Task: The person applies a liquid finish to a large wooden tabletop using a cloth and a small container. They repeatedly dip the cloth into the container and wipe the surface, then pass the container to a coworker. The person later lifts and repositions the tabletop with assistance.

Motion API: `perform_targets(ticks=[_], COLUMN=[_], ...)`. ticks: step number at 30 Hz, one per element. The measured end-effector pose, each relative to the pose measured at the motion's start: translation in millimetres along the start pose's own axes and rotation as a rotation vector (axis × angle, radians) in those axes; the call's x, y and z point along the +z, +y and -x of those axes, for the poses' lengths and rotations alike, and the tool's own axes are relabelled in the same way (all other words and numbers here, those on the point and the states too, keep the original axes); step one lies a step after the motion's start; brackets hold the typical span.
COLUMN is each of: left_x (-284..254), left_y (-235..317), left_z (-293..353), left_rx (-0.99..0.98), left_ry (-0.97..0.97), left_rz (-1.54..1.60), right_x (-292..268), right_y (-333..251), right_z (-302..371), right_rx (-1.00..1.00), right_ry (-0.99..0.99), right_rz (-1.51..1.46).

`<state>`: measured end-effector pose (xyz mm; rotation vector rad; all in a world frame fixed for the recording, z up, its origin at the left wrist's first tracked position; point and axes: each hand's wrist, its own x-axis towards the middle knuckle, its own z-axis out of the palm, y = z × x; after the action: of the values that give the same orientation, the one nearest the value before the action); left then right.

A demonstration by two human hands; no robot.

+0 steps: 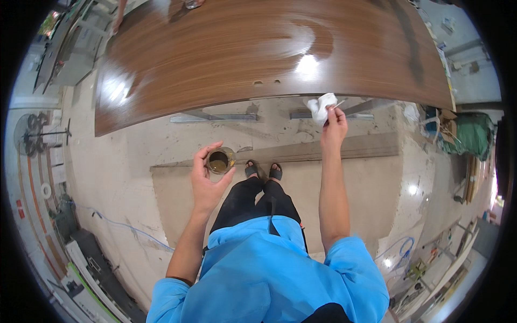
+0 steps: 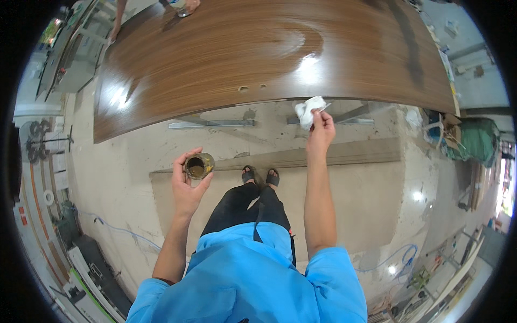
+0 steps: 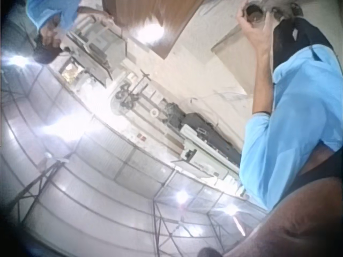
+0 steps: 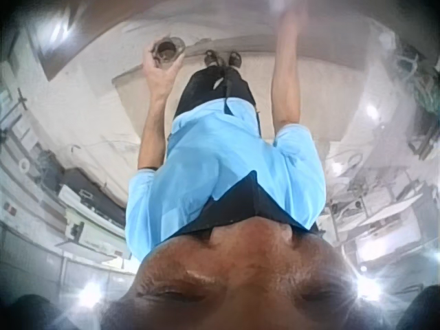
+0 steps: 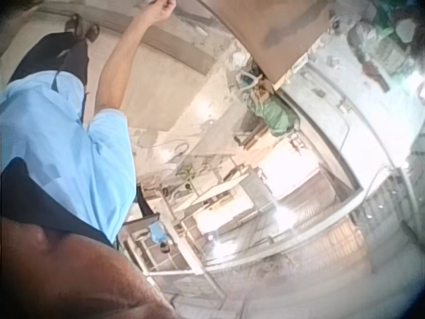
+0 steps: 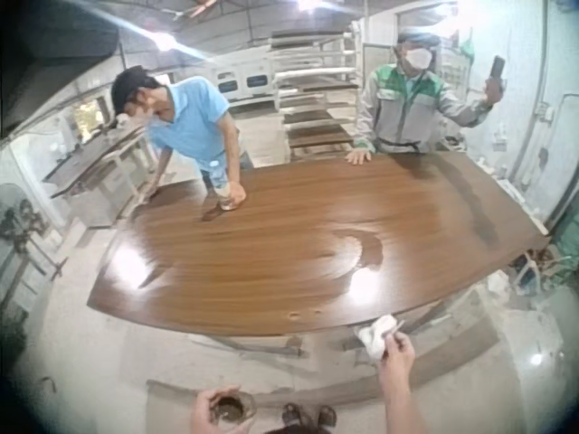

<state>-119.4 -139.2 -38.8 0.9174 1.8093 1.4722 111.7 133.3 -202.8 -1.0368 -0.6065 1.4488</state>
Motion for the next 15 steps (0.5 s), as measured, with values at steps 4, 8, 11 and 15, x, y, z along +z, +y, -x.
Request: perform_targets(ticks=[4, 8, 11, 15], left_x=[0.1, -16.4, -31.1, -55.9], left_y=[-10.1, -20.1, -34.0, -63.9], left_z=[1.5, 4.1, 2.9, -1.5], left_rx=[0.013, -0.031, -0.055, -0.047], left_ry=[0.047, 0.038, 0.041, 0.054], left_rz=[0.03, 0.013, -0.018, -0.027], right_x=[23.4, 49.6, 65.4, 83.6], right_y=[25.9, 43.1, 64.0, 103.4], right_z=[42.0, 71.3, 87.2, 93.1], right_rx=[-0.032, -0.162, -0.196, -0.316], right_ry=[-0.191, -0.316, -0.381, -0.261], right_rz=[0.402, 0.6, 0.672, 0.648])
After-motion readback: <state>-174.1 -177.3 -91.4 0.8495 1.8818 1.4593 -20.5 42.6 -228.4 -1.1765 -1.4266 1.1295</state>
